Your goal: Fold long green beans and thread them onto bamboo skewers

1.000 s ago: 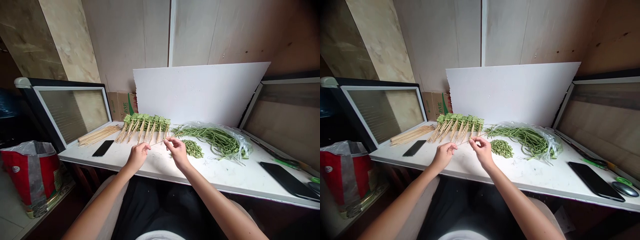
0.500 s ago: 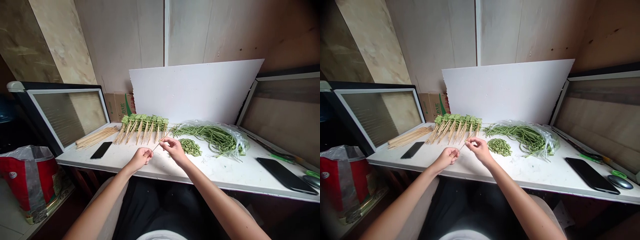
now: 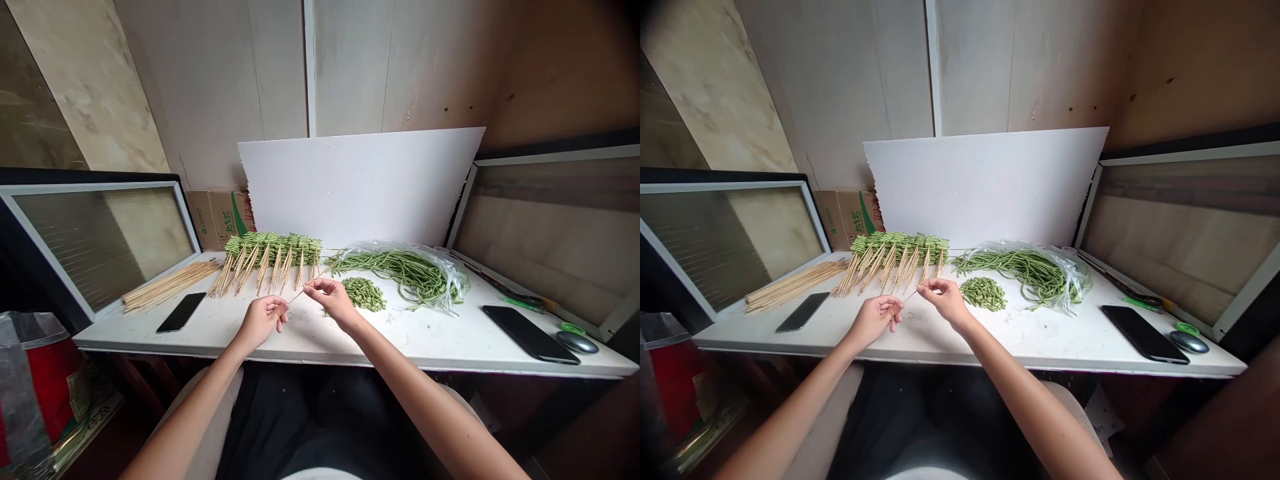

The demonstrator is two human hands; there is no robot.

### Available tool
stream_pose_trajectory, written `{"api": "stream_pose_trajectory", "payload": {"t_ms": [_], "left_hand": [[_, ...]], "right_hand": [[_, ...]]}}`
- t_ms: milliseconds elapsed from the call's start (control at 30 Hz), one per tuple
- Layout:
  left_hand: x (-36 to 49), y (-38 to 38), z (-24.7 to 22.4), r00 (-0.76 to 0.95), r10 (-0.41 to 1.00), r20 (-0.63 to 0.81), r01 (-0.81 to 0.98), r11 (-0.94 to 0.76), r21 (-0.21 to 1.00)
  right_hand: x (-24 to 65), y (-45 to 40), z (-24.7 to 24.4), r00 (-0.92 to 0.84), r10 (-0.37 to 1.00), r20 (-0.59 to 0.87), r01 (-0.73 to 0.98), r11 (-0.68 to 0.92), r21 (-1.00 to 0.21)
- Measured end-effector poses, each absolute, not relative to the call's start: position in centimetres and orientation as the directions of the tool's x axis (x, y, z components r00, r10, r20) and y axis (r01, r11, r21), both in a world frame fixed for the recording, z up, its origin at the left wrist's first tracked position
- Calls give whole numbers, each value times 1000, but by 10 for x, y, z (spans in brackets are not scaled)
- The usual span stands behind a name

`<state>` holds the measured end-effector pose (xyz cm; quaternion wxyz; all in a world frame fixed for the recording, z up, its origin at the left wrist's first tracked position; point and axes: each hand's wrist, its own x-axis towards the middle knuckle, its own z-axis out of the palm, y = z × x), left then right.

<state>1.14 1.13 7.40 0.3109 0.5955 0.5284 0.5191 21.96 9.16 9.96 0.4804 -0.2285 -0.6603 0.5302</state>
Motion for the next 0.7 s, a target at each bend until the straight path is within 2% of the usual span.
{"api": "stream_pose_trajectory", "payload": {"t_ms": [100,367,500,567,700], "left_hand": [[16,11,73,-83,952,293,298,-257,919],[17,15,68,45,984,170,121,-175,977],[12,14,71,1,976,218,166,-215,962],[9,14,73,-37,968,248,207,-236,949],[3,15,73,-53,961,272,261,-250,933]], "right_hand": [[217,85,101,-446,801,399,-224,332,-916],[226,91,106,-541,724,428,-188,392,-901],[249,113,114,-610,660,439,-59,514,-856],[261,126,112,-644,635,427,118,634,-764],[273,148,94,-694,634,340,481,760,-437]]}}
